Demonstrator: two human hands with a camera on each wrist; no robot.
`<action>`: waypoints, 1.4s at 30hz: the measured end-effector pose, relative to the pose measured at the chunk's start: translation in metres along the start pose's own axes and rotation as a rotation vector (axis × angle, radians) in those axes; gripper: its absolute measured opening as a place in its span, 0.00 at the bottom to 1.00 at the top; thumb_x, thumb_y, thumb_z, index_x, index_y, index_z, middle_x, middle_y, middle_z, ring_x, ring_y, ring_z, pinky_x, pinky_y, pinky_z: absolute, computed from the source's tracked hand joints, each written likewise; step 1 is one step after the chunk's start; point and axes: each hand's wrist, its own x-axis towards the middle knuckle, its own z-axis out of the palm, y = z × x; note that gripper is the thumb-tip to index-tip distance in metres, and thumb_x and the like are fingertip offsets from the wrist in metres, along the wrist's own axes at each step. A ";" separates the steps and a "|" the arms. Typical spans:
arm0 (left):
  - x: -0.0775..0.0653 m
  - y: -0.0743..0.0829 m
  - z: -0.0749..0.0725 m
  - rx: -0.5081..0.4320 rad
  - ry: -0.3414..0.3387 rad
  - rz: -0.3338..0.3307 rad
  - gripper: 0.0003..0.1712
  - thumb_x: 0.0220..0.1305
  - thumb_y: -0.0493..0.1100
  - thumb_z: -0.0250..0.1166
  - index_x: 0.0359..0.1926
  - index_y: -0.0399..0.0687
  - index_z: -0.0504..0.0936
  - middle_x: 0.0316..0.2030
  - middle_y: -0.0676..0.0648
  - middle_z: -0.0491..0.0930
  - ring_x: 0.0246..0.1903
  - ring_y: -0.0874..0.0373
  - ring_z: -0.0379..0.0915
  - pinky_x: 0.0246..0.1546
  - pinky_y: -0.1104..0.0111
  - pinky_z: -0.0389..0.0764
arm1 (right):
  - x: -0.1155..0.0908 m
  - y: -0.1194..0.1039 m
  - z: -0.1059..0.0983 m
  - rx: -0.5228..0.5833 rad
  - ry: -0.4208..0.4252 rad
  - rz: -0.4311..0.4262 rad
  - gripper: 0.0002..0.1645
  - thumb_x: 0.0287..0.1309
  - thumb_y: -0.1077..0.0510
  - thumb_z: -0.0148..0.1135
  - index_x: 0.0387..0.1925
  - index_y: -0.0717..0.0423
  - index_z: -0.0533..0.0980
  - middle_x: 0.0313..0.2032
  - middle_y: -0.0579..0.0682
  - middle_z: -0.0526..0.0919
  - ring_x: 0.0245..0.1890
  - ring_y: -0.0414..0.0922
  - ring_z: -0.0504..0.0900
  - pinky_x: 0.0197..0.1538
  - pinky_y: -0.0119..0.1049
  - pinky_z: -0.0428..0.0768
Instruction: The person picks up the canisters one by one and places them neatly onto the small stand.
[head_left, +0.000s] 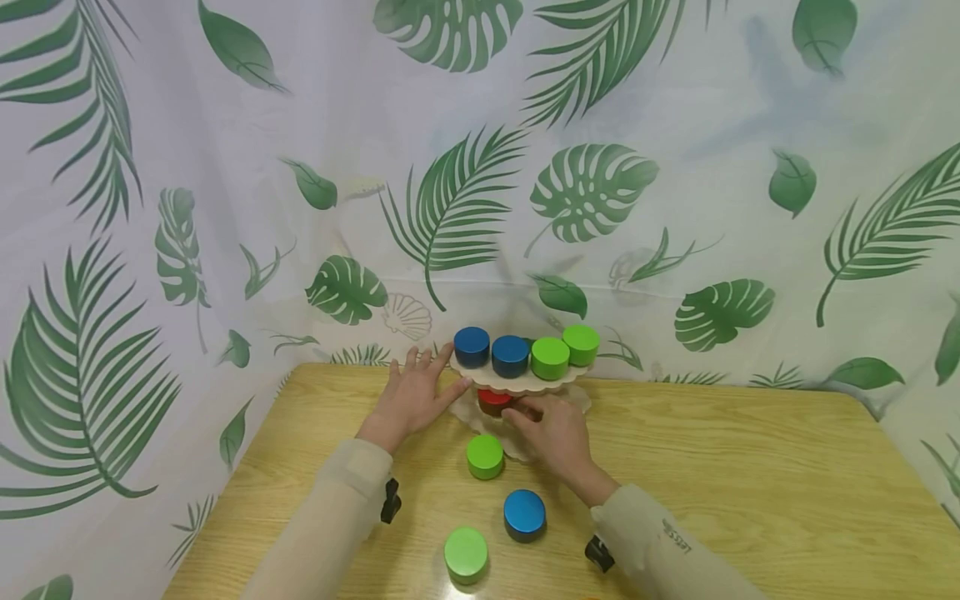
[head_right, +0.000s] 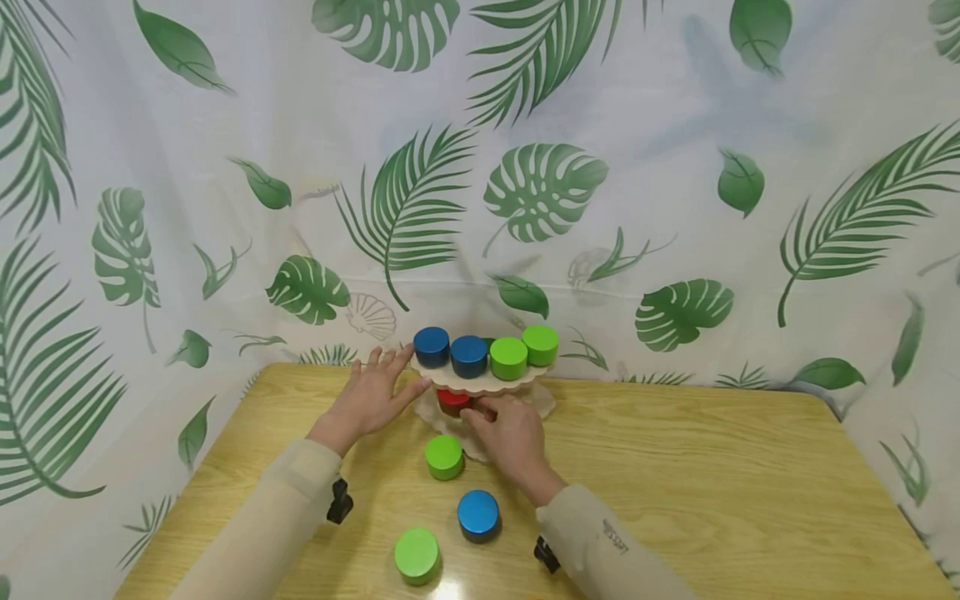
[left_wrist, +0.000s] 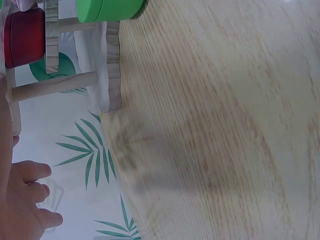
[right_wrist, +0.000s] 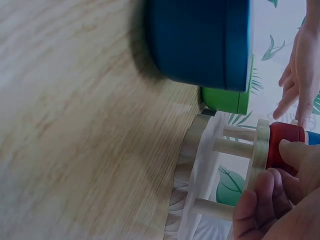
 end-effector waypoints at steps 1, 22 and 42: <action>0.000 0.000 0.000 0.002 0.002 0.002 0.48 0.78 0.74 0.46 0.86 0.55 0.51 0.80 0.32 0.59 0.82 0.32 0.46 0.78 0.31 0.50 | 0.000 0.000 0.000 0.000 0.002 -0.001 0.11 0.61 0.51 0.77 0.39 0.55 0.91 0.31 0.47 0.91 0.29 0.41 0.77 0.33 0.31 0.71; -0.002 0.001 -0.002 -0.004 -0.017 -0.007 0.48 0.77 0.75 0.45 0.86 0.56 0.50 0.81 0.32 0.57 0.83 0.33 0.44 0.78 0.32 0.48 | -0.010 0.013 -0.012 0.152 -0.114 0.036 0.10 0.66 0.53 0.73 0.45 0.52 0.90 0.34 0.45 0.90 0.33 0.38 0.79 0.37 0.28 0.78; -0.002 0.001 -0.004 -0.023 -0.015 0.001 0.48 0.77 0.74 0.45 0.86 0.55 0.51 0.81 0.33 0.57 0.82 0.32 0.44 0.78 0.32 0.48 | -0.040 0.034 -0.053 0.379 -0.508 -0.038 0.23 0.67 0.51 0.71 0.59 0.58 0.82 0.54 0.59 0.87 0.48 0.45 0.85 0.49 0.34 0.83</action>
